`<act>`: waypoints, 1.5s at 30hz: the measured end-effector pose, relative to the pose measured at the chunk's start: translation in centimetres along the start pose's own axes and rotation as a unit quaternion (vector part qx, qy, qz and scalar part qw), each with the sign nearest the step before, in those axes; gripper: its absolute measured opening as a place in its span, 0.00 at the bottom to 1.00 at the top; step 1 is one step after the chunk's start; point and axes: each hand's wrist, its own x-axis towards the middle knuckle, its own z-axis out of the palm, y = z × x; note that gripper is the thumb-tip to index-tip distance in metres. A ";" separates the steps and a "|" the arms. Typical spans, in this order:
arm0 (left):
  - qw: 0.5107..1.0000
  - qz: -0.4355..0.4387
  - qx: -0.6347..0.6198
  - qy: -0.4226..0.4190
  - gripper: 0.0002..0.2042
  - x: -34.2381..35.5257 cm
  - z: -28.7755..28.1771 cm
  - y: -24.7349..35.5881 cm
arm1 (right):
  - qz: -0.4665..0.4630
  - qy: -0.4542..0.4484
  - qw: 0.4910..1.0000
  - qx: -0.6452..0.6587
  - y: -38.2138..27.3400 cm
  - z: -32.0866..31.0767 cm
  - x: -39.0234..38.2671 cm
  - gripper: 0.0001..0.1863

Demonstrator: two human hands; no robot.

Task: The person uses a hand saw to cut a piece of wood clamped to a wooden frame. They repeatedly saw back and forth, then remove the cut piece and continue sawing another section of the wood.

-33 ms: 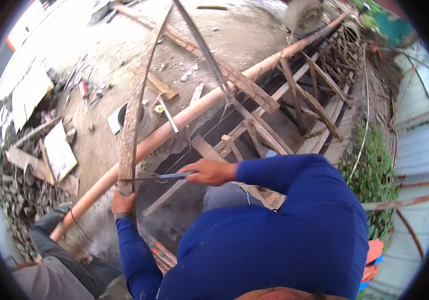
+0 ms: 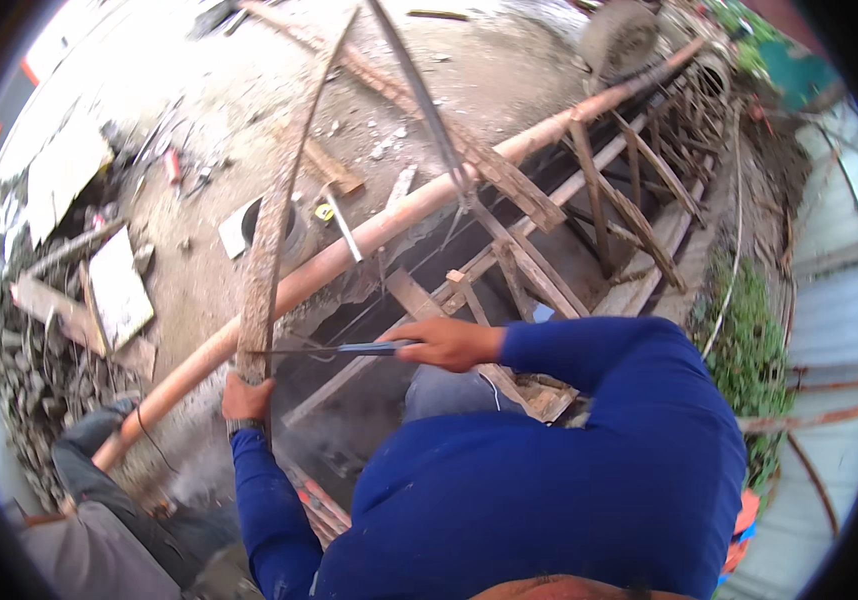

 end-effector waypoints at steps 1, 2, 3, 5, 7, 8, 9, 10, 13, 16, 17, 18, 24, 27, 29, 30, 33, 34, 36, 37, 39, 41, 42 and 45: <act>1.000 -0.023 0.010 -0.002 0.37 -0.6 -0.1 -0.2 | 0.020 -0.001 1.000 0.006 -2.1 -1.1 -1.5 0.24; 1.000 -0.015 -0.012 -0.006 0.36 -1.0 -0.1 -0.1 | 0.046 0.003 0.999 0.014 -4.2 -1.7 -1.9 0.24; 0.999 -0.010 -0.030 -0.012 0.35 -1.5 -0.3 0.0 | 0.035 0.021 0.999 -0.009 -3.3 -1.0 -0.8 0.24; 0.997 0.020 -0.070 -0.001 0.33 -1.3 -0.6 1.0 | 0.000 0.036 0.999 -0.036 0.1 1.9 4.4 0.23; 0.999 -0.004 -0.048 -0.007 0.34 -0.3 -0.5 1.3 | -0.027 0.061 0.997 -0.040 3.8 5.9 13.1 0.19; 0.999 -0.026 -0.030 -0.009 0.36 0.3 -0.5 0.5 | -0.045 0.048 0.998 -0.003 2.9 7.6 17.2 0.19; 0.999 -0.029 -0.012 -0.014 0.37 0.7 -1.9 0.8 | -0.047 0.028 0.997 -0.058 2.2 8.3 20.4 0.19; 0.999 -0.028 0.000 -0.024 0.37 0.7 -2.7 1.1 | -0.074 0.045 0.995 -0.047 2.7 9.6 22.3 0.19; 0.997 -0.054 0.026 -0.038 0.39 -0.3 -2.2 -0.7 | -0.079 0.038 0.996 -0.035 2.2 12.3 21.7 0.19; 0.999 -0.041 -0.007 -0.033 0.34 -0.7 -2.5 1.4 | -0.053 0.046 0.998 0.002 1.9 10.1 16.1 0.20; 0.998 -0.042 -0.012 -0.035 0.34 -0.6 -2.4 1.2 | -0.019 0.015 1.000 0.013 1.2 8.2 13.2 0.22; 0.998 -0.042 -0.015 -0.038 0.35 -0.5 -2.5 0.7 | 0.011 -0.010 1.000 0.019 0.5 6.2 10.6 0.22; 0.998 -0.034 -0.040 -0.024 0.31 -2.2 -3.1 1.1 | 0.129 -0.025 0.980 0.148 -3.5 -1.3 -2.3 0.25; 0.997 -0.054 -0.041 -0.029 0.29 -2.2 -2.1 0.8 | 0.057 -0.037 0.997 -0.020 0.5 3.7 7.1 0.22; 0.998 -0.044 -0.048 -0.024 0.29 -2.2 -1.7 1.3 | -0.093 0.001 0.994 -0.059 3.5 10.6 20.6 0.19; 0.997 -0.043 -0.054 -0.024 0.29 -1.9 -2.3 2.0 | -0.104 0.015 0.993 -0.050 3.7 12.8 25.4 0.19; 0.997 -0.057 -0.042 -0.032 0.32 -2.0 -2.3 1.1 | -0.068 -0.021 0.994 -0.088 2.9 14.0 27.7 0.19; 0.996 -0.061 -0.045 -0.039 0.32 -2.0 -2.2 0.6 | -0.092 -0.031 0.990 -0.104 3.8 13.6 27.3 0.19; 0.996 -0.067 -0.054 -0.038 0.32 -1.5 -1.7 -0.1 | -0.139 -0.018 0.988 -0.063 4.2 10.9 21.0 0.21; 0.995 -0.068 -0.065 -0.039 0.33 -1.6 -1.0 0.3 | -0.161 -0.020 0.977 -0.138 5.1 8.4 16.8 0.23; 0.994 -0.063 -0.085 -0.040 0.32 -2.0 -0.8 0.0 | 0.046 -0.068 0.996 -0.032 2.8 3.5 8.9 0.24; 0.994 -0.059 -0.085 -0.016 0.31 -1.9 0.1 0.0 | 0.136 -0.072 0.988 0.024 -0.4 -0.7 3.0 0.25; 0.996 -0.050 -0.076 0.010 0.31 -1.4 0.6 0.4 | 0.143 -0.064 0.987 0.045 -2.1 -1.9 1.3 0.26; 0.994 -0.046 -0.096 0.000 0.31 -1.4 -0.6 1.6 | 0.117 -0.054 0.991 0.019 -1.5 -1.1 3.2 0.25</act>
